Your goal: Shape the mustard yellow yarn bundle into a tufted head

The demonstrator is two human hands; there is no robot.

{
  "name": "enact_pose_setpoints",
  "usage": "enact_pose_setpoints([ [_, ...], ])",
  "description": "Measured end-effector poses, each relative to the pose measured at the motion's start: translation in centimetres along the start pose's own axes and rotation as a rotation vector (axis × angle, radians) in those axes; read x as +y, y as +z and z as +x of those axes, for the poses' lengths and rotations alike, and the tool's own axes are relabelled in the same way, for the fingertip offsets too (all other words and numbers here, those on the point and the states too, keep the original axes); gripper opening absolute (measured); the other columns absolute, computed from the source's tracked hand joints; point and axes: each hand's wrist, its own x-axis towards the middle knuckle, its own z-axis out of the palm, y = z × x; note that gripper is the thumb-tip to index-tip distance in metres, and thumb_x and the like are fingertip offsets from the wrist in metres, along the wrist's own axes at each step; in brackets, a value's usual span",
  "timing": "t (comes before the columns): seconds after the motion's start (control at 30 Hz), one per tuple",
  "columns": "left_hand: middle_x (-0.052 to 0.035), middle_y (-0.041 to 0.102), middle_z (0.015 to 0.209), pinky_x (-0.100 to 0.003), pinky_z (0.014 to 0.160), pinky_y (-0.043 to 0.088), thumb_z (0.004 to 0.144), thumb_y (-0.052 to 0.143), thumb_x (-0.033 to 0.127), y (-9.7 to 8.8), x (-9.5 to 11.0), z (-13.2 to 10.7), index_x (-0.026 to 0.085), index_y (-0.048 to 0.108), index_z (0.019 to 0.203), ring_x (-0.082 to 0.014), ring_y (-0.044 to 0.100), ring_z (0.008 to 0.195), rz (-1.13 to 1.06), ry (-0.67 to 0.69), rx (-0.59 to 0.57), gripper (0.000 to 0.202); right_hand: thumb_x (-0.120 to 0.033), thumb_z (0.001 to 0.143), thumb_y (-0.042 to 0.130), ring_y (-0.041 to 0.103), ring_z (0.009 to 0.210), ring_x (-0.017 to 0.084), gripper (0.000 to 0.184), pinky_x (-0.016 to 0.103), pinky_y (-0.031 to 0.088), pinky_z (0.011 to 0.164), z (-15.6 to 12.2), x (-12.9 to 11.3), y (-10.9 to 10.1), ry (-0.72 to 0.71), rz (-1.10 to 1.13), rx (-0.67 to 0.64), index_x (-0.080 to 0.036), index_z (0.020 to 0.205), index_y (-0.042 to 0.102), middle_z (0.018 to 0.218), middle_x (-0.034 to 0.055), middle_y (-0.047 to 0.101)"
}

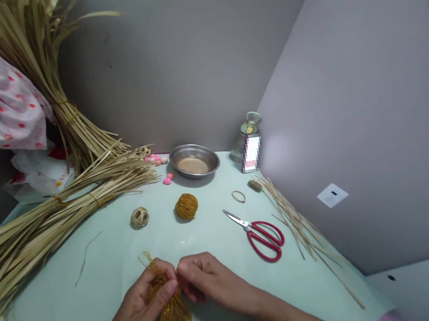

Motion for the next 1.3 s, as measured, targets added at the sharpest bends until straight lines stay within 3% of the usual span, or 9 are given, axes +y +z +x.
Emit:
enact_pose_setpoints([
  [0.13,-0.0003,0.065,0.085,-0.032,0.085,0.045,0.092,0.063,0.048,-0.2,-0.2,0.1,0.026,0.064,0.083,-0.0222,0.061,0.088,0.041,0.018,0.02,0.024,-0.073,0.082,0.065,0.042,0.053,0.009,0.058,0.024,0.032,0.055,0.2,0.0,0.0,0.01,0.063,0.108,-0.018,0.069,0.052,0.061,-0.0021,0.052],
  [0.23,0.0015,0.062,0.08,-0.029,0.078,0.044,0.089,0.068,0.048,-0.2,-0.3,0.1,0.026,0.064,0.081,-0.0203,0.059,0.082,0.046,0.044,0.09,0.023,-0.076,0.084,0.059,0.049,0.055,0.01,0.059,0.025,0.039,0.058,0.2,-0.1,0.0,-0.027,0.055,0.191,-0.018,0.078,0.053,0.07,0.0004,0.058],
  [0.37,-0.0004,0.067,0.081,-0.033,0.082,0.046,0.089,0.068,0.048,-0.2,-0.4,0.2,0.026,0.065,0.081,-0.0225,0.063,0.083,0.006,0.019,-0.02,0.024,-0.075,0.094,0.041,0.043,0.053,0.009,0.064,0.024,0.034,0.054,0.0,0.1,0.1,-0.025,-0.04,0.025,-0.017,0.07,0.053,0.061,-0.0014,0.051],
  [0.43,-0.0012,0.069,0.084,-0.034,0.085,0.046,0.089,0.068,0.047,-0.3,-0.5,0.3,0.025,0.066,0.081,-0.0233,0.063,0.085,0.021,0.012,-0.041,0.024,-0.073,0.093,0.049,0.037,0.05,0.008,0.062,0.023,0.029,0.051,-0.1,0.2,0.1,-0.007,-0.002,-0.018,-0.017,0.066,0.051,0.056,-0.0036,0.046],
  [0.5,-0.0005,0.068,0.084,-0.033,0.085,0.044,0.09,0.067,0.047,-0.5,-0.5,0.4,0.025,0.065,0.08,-0.0226,0.062,0.087,0.057,0.028,-0.011,0.024,-0.071,0.088,0.058,0.035,0.048,0.007,0.059,0.023,0.027,0.05,0.1,0.4,0.0,0.005,0.054,0.05,-0.017,0.065,0.051,0.055,-0.0045,0.046],
  [0.77,0.0014,0.061,0.086,-0.031,0.08,0.043,0.093,0.063,0.047,-0.5,-0.4,0.0,0.026,0.061,0.086,-0.0209,0.055,0.088,-0.014,-0.032,0.078,0.023,-0.06,0.078,0.078,0.053,0.055,0.009,0.048,0.023,0.043,0.058,0.4,0.3,-0.1,-0.068,0.225,0.232,-0.015,0.077,0.061,0.067,0.0002,0.063],
  [0.9,0.0013,0.062,0.085,-0.031,0.079,0.046,0.092,0.064,0.046,-0.2,-0.3,0.0,0.026,0.06,0.087,-0.0215,0.057,0.086,-0.076,-0.034,0.066,0.021,-0.054,0.079,0.08,0.054,0.053,0.009,0.043,0.022,0.042,0.051,0.6,0.6,0.2,-0.076,0.345,0.202,-0.014,0.08,0.064,0.07,0.0013,0.066],
  [1.1,0.0033,0.06,0.078,-0.027,0.072,0.049,0.089,0.07,0.04,0.3,0.0,0.1,0.027,0.061,0.084,-0.018,0.059,0.077,-0.234,-0.029,0.068,0.017,-0.052,0.072,0.087,0.061,0.053,0.009,0.048,0.018,0.043,0.047,0.9,1.6,0.5,0.079,0.647,0.145,-0.016,0.08,0.055,0.079,0.0049,0.073],
  [1.3,0.001,0.062,0.082,-0.03,0.078,0.05,0.093,0.065,0.042,0.1,0.1,-0.1,0.026,0.062,0.084,-0.0202,0.06,0.084,-0.164,-0.009,0.077,0.018,-0.052,0.074,0.085,0.056,0.05,0.006,0.047,0.017,0.041,0.045,0.9,1.5,0.9,0.07,0.753,0.084,-0.016,0.079,0.055,0.074,0.0019,0.071],
])
